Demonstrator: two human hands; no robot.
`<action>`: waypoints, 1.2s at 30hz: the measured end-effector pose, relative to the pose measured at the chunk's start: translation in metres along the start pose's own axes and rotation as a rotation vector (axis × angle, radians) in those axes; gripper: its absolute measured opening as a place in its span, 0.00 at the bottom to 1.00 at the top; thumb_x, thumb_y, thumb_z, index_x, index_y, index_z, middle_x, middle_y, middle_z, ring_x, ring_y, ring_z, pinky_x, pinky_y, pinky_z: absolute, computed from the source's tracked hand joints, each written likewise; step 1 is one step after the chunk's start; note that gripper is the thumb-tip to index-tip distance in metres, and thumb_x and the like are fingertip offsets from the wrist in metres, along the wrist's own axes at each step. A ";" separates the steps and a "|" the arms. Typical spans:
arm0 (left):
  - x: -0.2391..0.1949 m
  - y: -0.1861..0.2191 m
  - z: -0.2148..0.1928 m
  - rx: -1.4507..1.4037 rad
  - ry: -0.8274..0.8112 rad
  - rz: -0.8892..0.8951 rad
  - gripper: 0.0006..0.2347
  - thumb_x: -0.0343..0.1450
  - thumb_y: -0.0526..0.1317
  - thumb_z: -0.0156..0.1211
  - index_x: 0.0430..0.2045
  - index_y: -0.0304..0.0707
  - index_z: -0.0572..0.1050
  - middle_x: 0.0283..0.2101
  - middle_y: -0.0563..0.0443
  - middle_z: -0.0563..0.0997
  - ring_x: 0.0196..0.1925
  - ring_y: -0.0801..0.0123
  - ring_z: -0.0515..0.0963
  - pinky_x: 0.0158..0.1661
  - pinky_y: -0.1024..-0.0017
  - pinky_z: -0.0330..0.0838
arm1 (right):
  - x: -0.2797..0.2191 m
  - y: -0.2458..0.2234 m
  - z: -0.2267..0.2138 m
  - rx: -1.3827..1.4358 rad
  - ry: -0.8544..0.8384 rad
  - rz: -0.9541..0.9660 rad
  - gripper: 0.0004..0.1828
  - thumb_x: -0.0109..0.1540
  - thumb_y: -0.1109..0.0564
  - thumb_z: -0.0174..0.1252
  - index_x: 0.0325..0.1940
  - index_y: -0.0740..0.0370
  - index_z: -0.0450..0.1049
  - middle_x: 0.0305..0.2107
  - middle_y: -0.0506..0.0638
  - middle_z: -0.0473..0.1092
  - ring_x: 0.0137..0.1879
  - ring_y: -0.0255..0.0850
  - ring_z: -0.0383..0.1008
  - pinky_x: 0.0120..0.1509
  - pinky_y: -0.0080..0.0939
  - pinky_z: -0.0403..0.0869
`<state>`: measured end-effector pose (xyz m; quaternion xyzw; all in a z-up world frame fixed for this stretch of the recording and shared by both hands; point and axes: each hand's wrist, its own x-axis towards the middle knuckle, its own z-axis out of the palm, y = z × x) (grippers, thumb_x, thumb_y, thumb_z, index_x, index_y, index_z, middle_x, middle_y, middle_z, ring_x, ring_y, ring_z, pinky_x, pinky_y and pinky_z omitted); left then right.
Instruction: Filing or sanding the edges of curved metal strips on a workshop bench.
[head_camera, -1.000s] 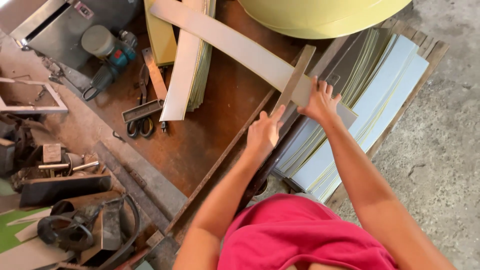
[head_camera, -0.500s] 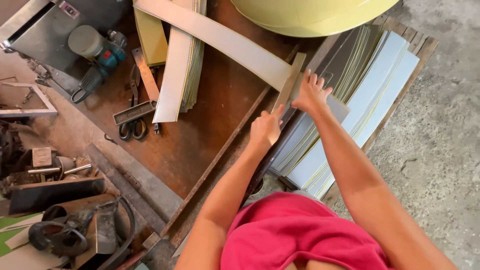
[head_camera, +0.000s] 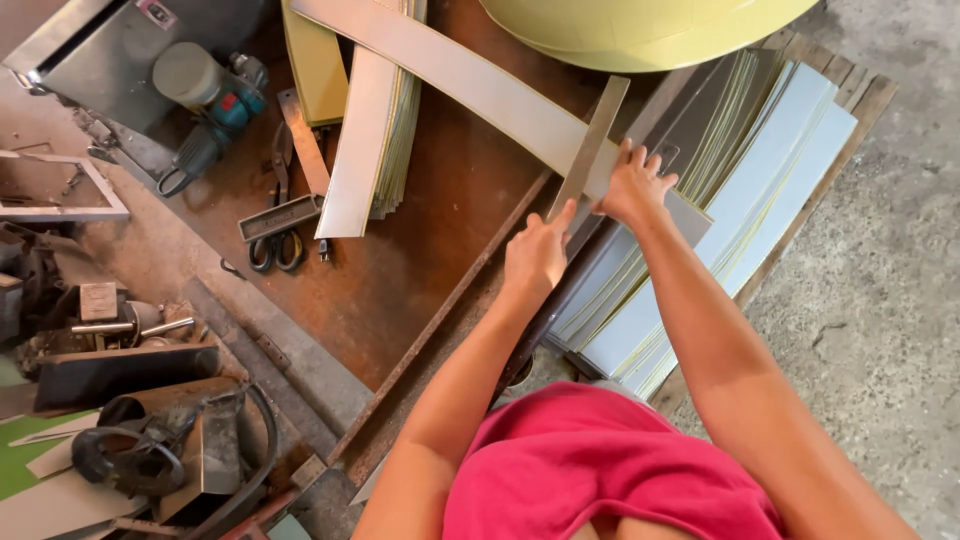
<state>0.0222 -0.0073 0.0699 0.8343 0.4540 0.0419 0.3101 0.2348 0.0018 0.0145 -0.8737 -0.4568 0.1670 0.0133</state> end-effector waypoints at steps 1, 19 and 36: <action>-0.002 0.006 -0.006 0.025 0.009 0.005 0.22 0.77 0.40 0.51 0.67 0.68 0.64 0.48 0.32 0.76 0.43 0.41 0.82 0.45 0.53 0.75 | 0.001 0.002 0.000 -0.001 0.006 0.004 0.75 0.40 0.43 0.79 0.80 0.65 0.41 0.69 0.61 0.53 0.71 0.64 0.55 0.63 0.83 0.58; -0.016 -0.002 0.000 -0.053 0.113 0.043 0.20 0.75 0.40 0.57 0.64 0.66 0.69 0.45 0.30 0.77 0.41 0.39 0.82 0.43 0.51 0.76 | -0.026 -0.003 -0.008 0.034 -0.013 0.056 0.74 0.40 0.41 0.79 0.81 0.57 0.44 0.68 0.59 0.54 0.73 0.61 0.54 0.66 0.82 0.56; -0.002 -0.027 0.019 -0.003 0.010 0.080 0.25 0.71 0.36 0.57 0.65 0.61 0.69 0.44 0.29 0.78 0.41 0.39 0.81 0.43 0.50 0.75 | -0.024 -0.005 -0.007 0.084 -0.015 0.049 0.76 0.41 0.38 0.77 0.82 0.59 0.40 0.68 0.61 0.52 0.72 0.61 0.53 0.64 0.86 0.54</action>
